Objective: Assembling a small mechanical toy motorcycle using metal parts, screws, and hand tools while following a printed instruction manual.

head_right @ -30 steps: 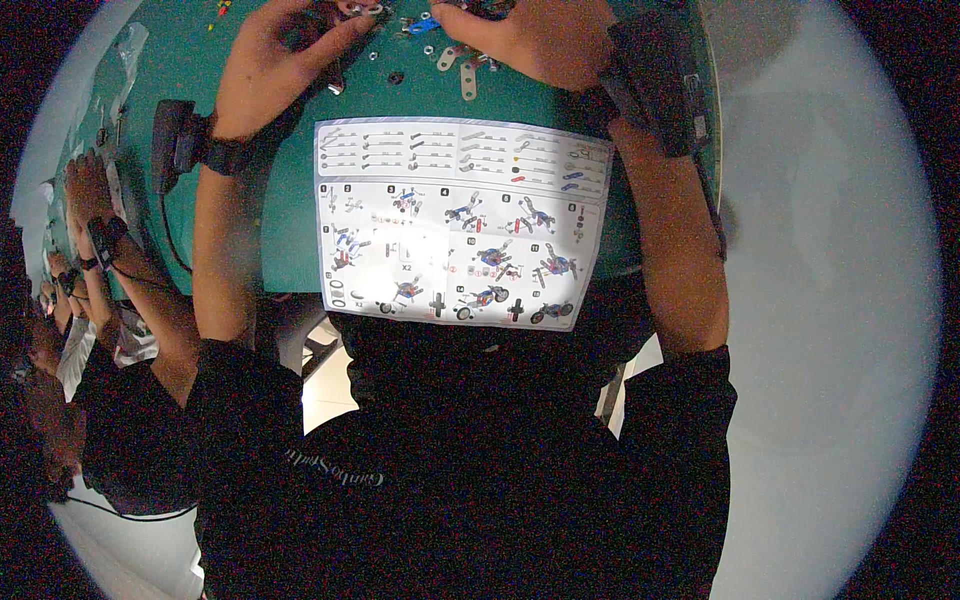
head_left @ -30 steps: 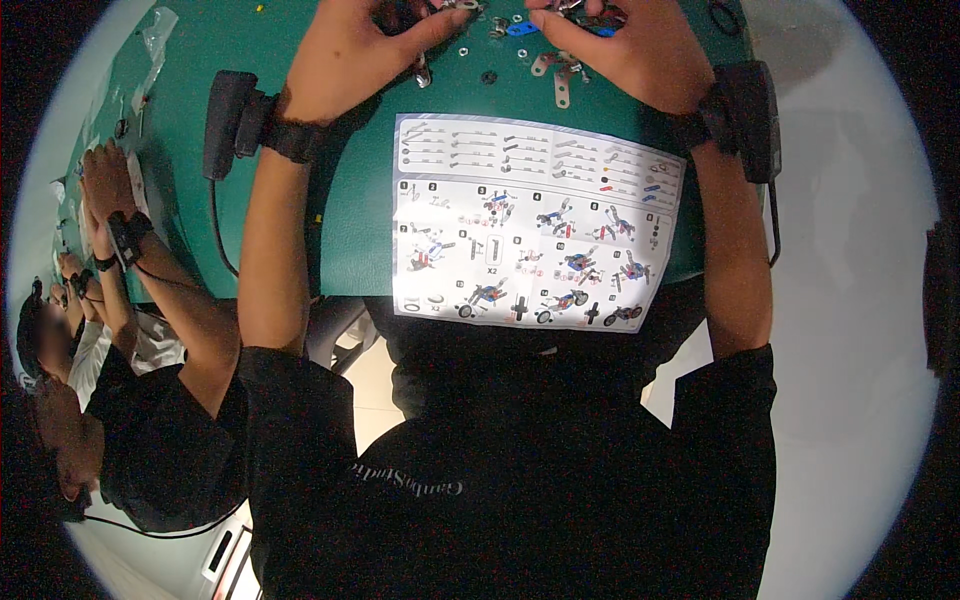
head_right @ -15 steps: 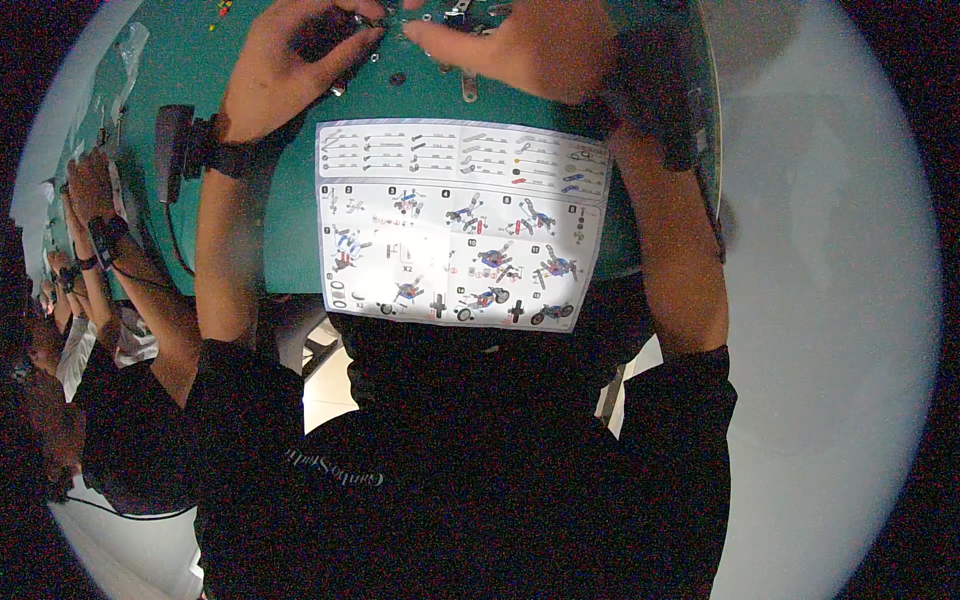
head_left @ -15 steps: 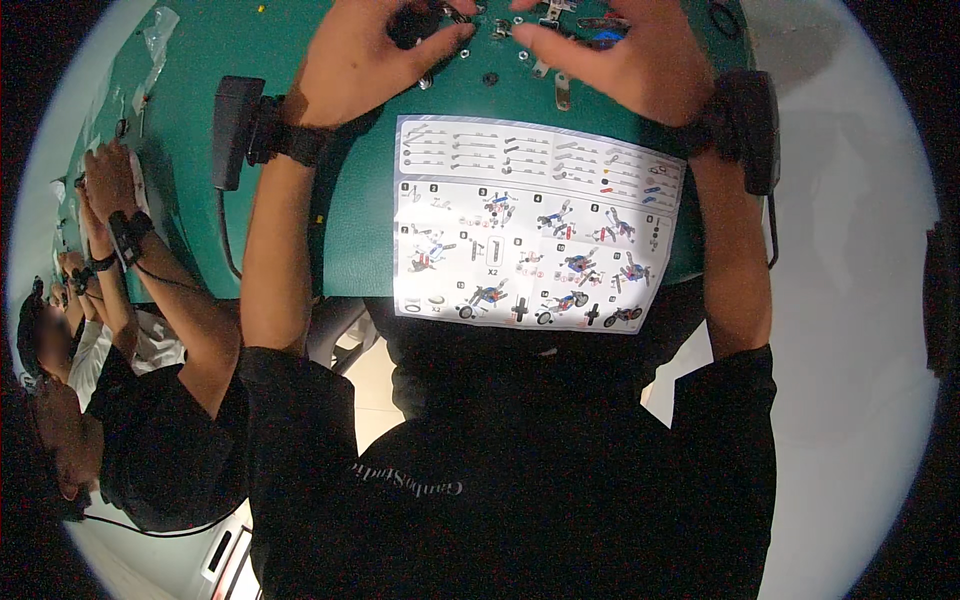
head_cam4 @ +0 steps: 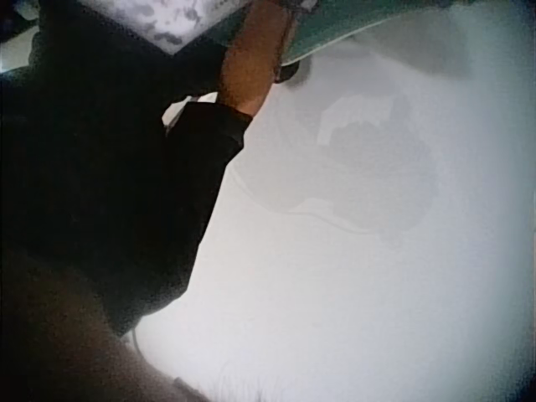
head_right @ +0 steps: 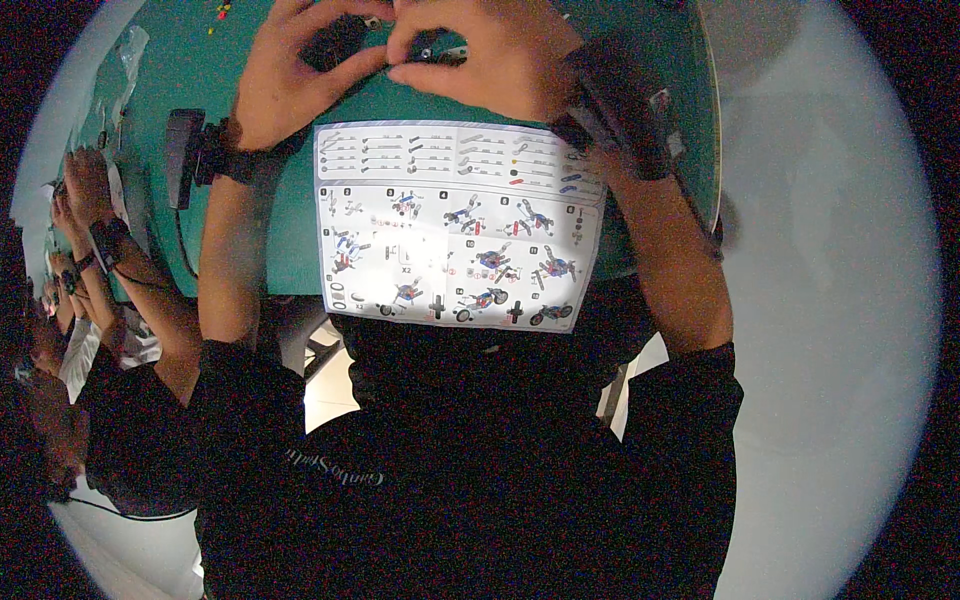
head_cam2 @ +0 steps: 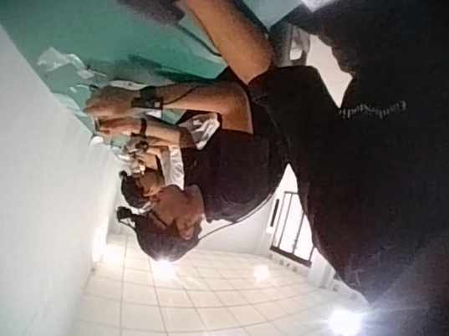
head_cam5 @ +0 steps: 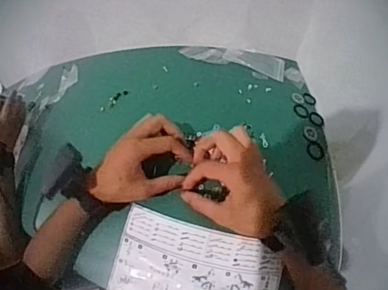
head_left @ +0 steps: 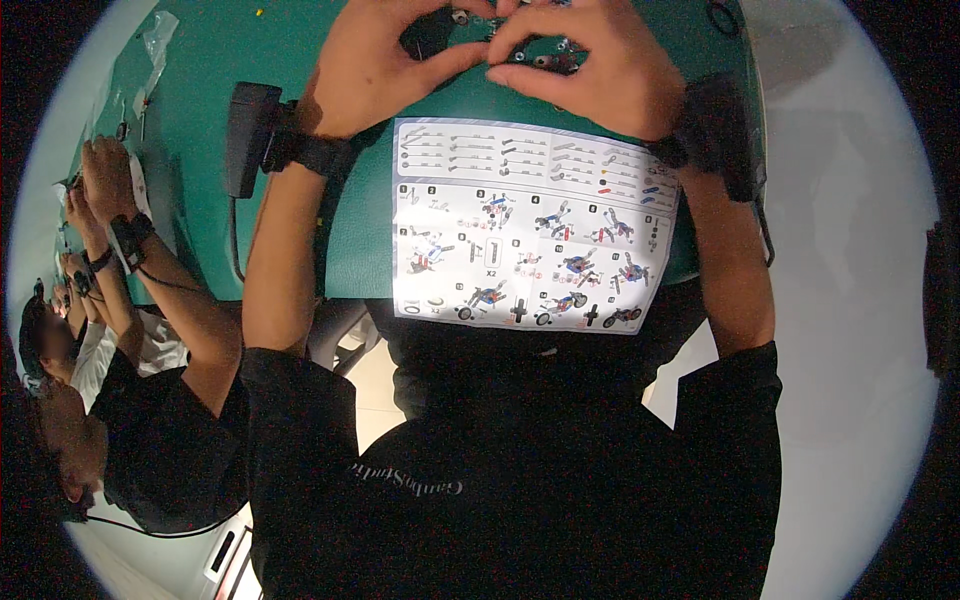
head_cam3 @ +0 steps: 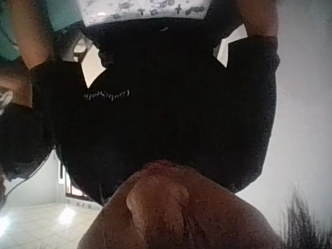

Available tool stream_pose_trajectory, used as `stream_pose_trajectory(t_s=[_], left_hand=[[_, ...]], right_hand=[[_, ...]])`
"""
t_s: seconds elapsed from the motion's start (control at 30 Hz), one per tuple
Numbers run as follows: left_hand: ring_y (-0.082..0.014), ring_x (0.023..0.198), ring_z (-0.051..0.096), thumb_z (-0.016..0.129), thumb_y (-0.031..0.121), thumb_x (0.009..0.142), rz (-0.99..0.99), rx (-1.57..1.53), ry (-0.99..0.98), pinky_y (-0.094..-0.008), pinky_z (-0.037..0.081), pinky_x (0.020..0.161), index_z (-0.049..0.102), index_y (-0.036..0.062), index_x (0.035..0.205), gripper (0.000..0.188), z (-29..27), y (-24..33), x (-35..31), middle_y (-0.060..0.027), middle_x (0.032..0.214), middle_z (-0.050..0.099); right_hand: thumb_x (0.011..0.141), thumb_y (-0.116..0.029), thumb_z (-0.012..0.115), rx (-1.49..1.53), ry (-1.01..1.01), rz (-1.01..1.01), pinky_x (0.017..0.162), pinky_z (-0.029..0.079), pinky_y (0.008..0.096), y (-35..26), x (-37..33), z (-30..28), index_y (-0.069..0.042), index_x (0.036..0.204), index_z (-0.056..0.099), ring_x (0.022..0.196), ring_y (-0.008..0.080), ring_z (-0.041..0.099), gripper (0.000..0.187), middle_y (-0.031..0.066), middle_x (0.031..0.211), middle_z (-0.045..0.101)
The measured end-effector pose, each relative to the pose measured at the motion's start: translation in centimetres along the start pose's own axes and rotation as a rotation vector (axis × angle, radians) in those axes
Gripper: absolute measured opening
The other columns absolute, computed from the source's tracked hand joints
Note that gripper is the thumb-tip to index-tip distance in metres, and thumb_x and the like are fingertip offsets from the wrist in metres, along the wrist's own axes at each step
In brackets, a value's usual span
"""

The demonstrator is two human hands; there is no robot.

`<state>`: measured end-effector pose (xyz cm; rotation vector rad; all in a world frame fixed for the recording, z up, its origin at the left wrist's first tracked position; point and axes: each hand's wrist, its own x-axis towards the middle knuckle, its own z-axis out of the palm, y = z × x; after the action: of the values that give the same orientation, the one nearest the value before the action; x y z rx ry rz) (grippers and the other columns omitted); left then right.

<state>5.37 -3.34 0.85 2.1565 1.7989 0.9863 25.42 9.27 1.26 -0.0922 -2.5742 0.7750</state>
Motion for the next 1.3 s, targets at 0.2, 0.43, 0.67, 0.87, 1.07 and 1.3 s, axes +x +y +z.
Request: stream_pose_trajectory(t_s=[0.2, 0.43, 0.67, 0.87, 1.07, 1.3], left_hand=[[-0.0257, 0.101, 0.058, 0.086, 0.014, 0.077, 0.033, 0.026, 0.046, -0.0381, 0.047, 0.088, 0.074, 0.0087, 0.102, 0.028, 1.0, -0.2, -0.1, -0.0067, 0.108, 0.063], [-0.0238, 0.095, 0.063, 0.085, 0.011, 0.081, -0.098, -0.117, 0.059, -0.0361, 0.049, 0.085, 0.074, 0.0069, 0.102, 0.024, 0.2, 1.0, 0.3, -0.0077, 0.101, 0.070], [-0.0123, 0.089, 0.066, 0.078, 0.008, 0.091, -0.270, -0.608, 0.136, -0.0286, 0.054, 0.081, 0.073, 0.0027, 0.112, 0.022, 1.0, 0.3, -0.3, -0.0050, 0.099, 0.073], [-0.0112, 0.089, 0.066, 0.075, 0.006, 0.094, -0.208, -0.690, 0.146, -0.0263, 0.054, 0.081, 0.070, 0.0001, 0.117, 0.025, 1.3, -0.6, -0.3, -0.0053, 0.100, 0.073], [-0.0103, 0.089, 0.065, 0.074, 0.005, 0.094, -0.234, -0.749, 0.116, -0.0247, 0.053, 0.080, 0.070, -0.0009, 0.117, 0.024, 1.6, -0.7, -0.4, -0.0051, 0.100, 0.072], [-0.0096, 0.089, 0.064, 0.074, 0.004, 0.094, -0.211, -0.735, 0.111, -0.0247, 0.053, 0.080, 0.070, 0.0005, 0.116, 0.023, 1.6, -1.0, -0.4, -0.0040, 0.101, 0.071]], right_hand=[[0.081, -0.003, 0.080, 0.168, 0.273, -0.044, 0.073, 0.049, 0.0308, 1.9, 0.2, -0.7, -0.007, 0.097, 0.068, 0.085, 0.0194, 0.064, 0.019, 0.0078, 0.093, 0.069], [0.083, 0.000, 0.078, 0.152, 0.278, 0.040, 0.060, 0.044, 0.0233, 2.3, -0.2, -0.7, -0.004, 0.097, 0.069, 0.067, 0.0105, 0.060, 0.017, 0.0064, 0.082, 0.069], [0.085, -0.001, 0.077, 0.143, 0.231, 0.032, 0.056, 0.041, 0.0239, 1.7, 0.0, -0.8, -0.003, 0.097, 0.071, 0.063, 0.0099, 0.056, 0.014, 0.0061, 0.078, 0.066], [0.087, -0.007, 0.080, 0.220, 0.267, 0.007, 0.056, 0.042, 0.0238, 1.8, -0.3, 0.4, -0.004, 0.099, 0.071, 0.062, 0.0091, 0.057, 0.016, 0.0056, 0.079, 0.068], [0.088, -0.008, 0.079, 0.191, 0.241, 0.038, 0.053, 0.042, 0.0242, 2.1, -0.4, 0.8, -0.005, 0.100, 0.071, 0.060, 0.0091, 0.057, 0.015, 0.0066, 0.079, 0.070], [0.089, -0.008, 0.078, 0.167, 0.273, 0.004, 0.054, 0.042, 0.0250, 2.2, -0.3, 0.9, -0.005, 0.098, 0.070, 0.060, 0.0098, 0.057, 0.013, 0.0065, 0.079, 0.070]])
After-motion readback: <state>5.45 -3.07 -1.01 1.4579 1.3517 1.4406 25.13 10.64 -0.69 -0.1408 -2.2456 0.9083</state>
